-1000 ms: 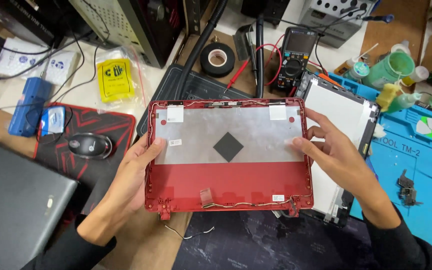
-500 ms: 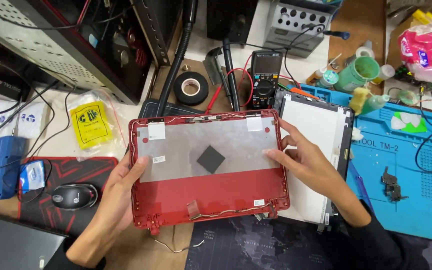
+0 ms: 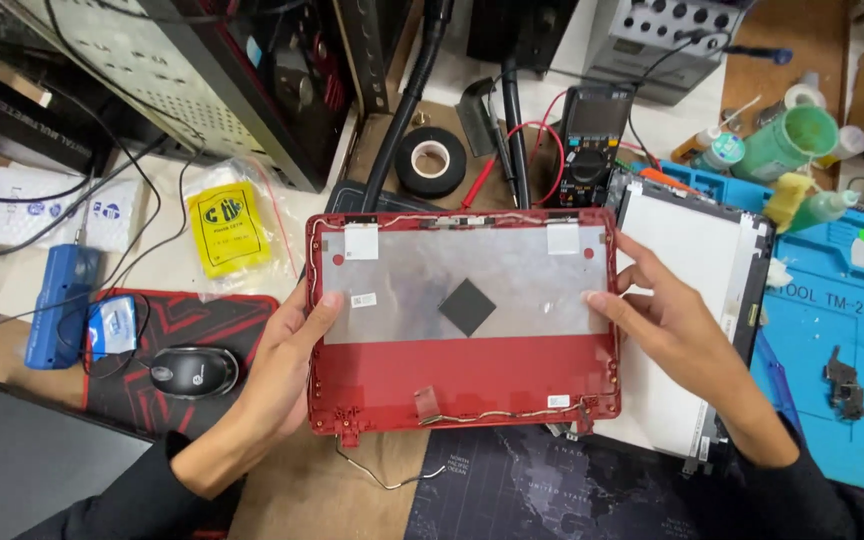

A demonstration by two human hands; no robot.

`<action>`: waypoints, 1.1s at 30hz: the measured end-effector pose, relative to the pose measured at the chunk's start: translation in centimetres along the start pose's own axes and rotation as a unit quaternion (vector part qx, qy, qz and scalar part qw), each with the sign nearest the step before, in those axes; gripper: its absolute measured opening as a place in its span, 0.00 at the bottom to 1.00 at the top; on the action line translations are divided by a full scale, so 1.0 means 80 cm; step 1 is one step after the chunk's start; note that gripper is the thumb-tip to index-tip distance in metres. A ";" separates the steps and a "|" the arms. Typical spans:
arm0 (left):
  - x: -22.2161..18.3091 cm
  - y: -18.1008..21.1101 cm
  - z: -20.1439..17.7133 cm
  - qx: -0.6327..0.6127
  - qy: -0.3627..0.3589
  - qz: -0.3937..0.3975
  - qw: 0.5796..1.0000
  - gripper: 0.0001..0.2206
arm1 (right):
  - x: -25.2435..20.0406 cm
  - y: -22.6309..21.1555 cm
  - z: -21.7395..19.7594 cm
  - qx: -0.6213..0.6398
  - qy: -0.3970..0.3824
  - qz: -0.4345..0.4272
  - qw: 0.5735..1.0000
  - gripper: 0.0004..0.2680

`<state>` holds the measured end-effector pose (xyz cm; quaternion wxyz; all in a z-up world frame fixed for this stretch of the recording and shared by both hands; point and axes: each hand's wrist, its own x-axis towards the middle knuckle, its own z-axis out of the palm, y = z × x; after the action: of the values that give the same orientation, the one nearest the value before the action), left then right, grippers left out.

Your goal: Disassembling a laptop screen assembly, removing the LCD panel from the outer shell and disconnecting internal video cables.

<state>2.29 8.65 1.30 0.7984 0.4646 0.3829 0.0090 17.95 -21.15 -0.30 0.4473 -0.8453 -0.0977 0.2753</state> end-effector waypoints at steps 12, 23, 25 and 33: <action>-0.026 -0.012 -0.015 -0.039 0.015 0.013 0.999 0.24 | -0.015 -0.021 0.006 -0.035 -0.034 0.003 0.999 0.30; -0.061 -0.007 -0.060 -0.096 0.153 0.003 0.984 0.28 | 0.002 -0.072 0.044 -0.083 -0.077 -0.039 0.993 0.28; -0.068 -0.001 -0.077 -0.107 0.199 -0.007 0.974 0.37 | 0.005 -0.093 0.063 -0.107 -0.098 -0.053 0.988 0.28; -0.099 -0.001 -0.175 -0.177 0.203 0.091 0.959 0.19 | 0.016 -0.167 0.157 -0.172 -0.129 -0.133 0.967 0.26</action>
<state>-12.04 15.95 2.16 0.7690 0.3369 0.4857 0.2433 13.14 -4.06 4.41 0.3112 -0.8463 -0.3123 0.2991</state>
